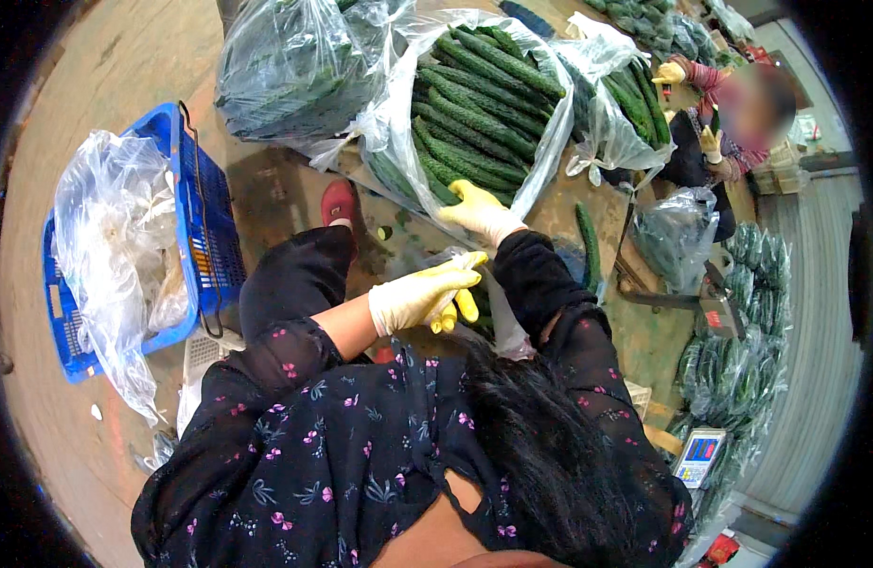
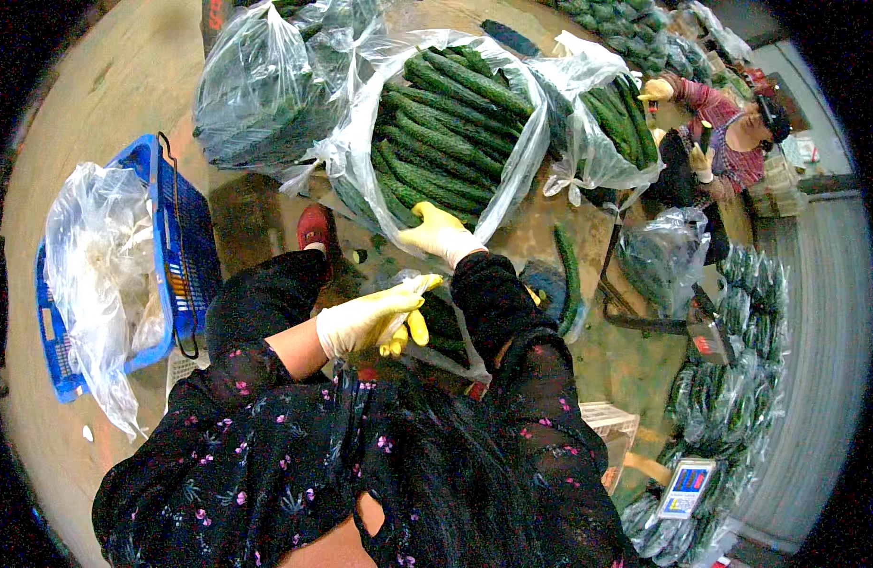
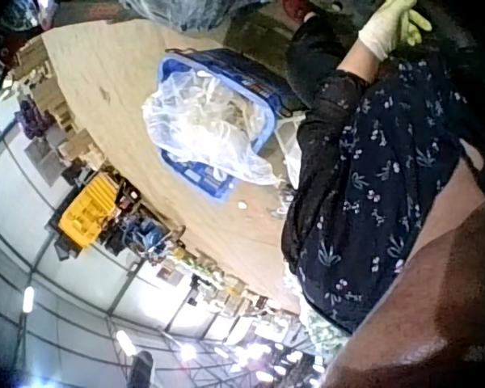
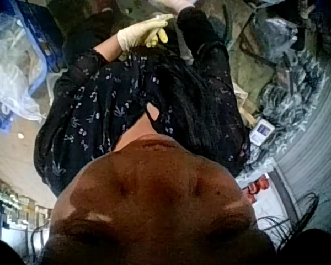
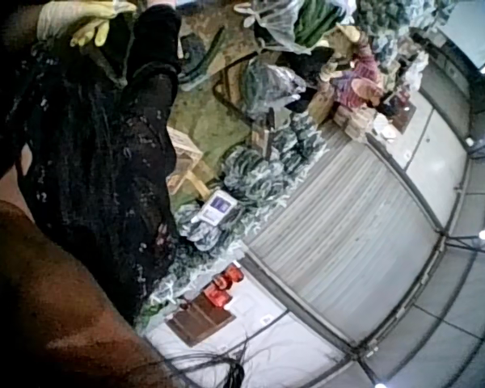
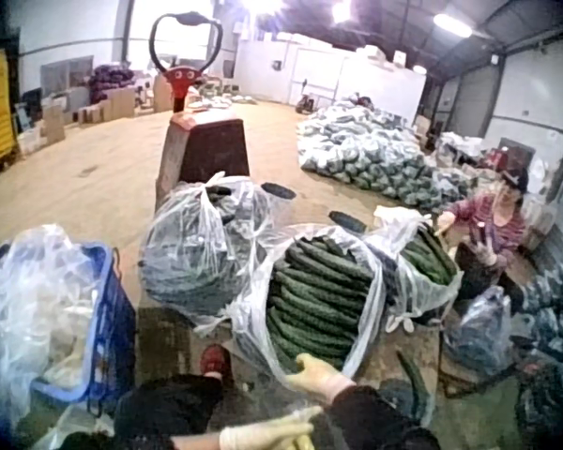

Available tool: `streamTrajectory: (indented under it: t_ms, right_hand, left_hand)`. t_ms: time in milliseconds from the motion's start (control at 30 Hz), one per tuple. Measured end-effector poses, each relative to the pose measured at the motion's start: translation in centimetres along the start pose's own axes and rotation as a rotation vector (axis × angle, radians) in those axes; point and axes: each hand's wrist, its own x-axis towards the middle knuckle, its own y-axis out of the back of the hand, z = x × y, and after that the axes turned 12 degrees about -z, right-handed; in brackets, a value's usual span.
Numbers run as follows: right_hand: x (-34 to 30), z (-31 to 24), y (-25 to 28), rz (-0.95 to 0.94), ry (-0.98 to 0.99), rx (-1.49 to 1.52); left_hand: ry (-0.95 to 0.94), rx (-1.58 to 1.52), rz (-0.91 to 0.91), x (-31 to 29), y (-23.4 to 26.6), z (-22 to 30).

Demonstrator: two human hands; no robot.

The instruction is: The person sorts and packs cucumbers into plastic bags, weighing them on a scale and sealing the bags by hand.

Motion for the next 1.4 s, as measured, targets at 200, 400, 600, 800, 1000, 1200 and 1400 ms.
streamTrajectory:
  t_ms: [200,400,600,800,1000,1200,1400]
  right_hand:
    - [-0.1,-1.5,4.6,0.068,0.062,-0.140]
    - [-0.2,3.7,6.7,0.208,-0.149,-0.560]
    - [1.7,-0.2,3.0,0.314,-0.222,-0.589]
    - [0.3,0.3,2.7,0.108,0.014,-0.184]
    - [-6.4,0.3,2.7,0.140,0.305,0.635]
    - [-17.1,1.9,1.8,0.192,0.650,1.007]
    - [-21.6,1.2,1.7,0.325,0.592,1.152]
  left_hand:
    - [-0.019,0.035,-0.025,-0.1,0.5,0.1]
    - [-0.005,0.082,-0.007,0.0,0.1,0.3]
    - [-0.011,0.029,-0.016,-0.2,0.4,-0.2]
    - [0.000,0.024,-0.012,0.1,0.3,0.1]
    - [-0.023,0.013,-0.010,-0.2,1.2,0.4]
    - [-0.031,0.013,-0.005,0.2,1.2,0.2]
    - [-0.059,0.048,0.042,-0.3,0.8,0.2]
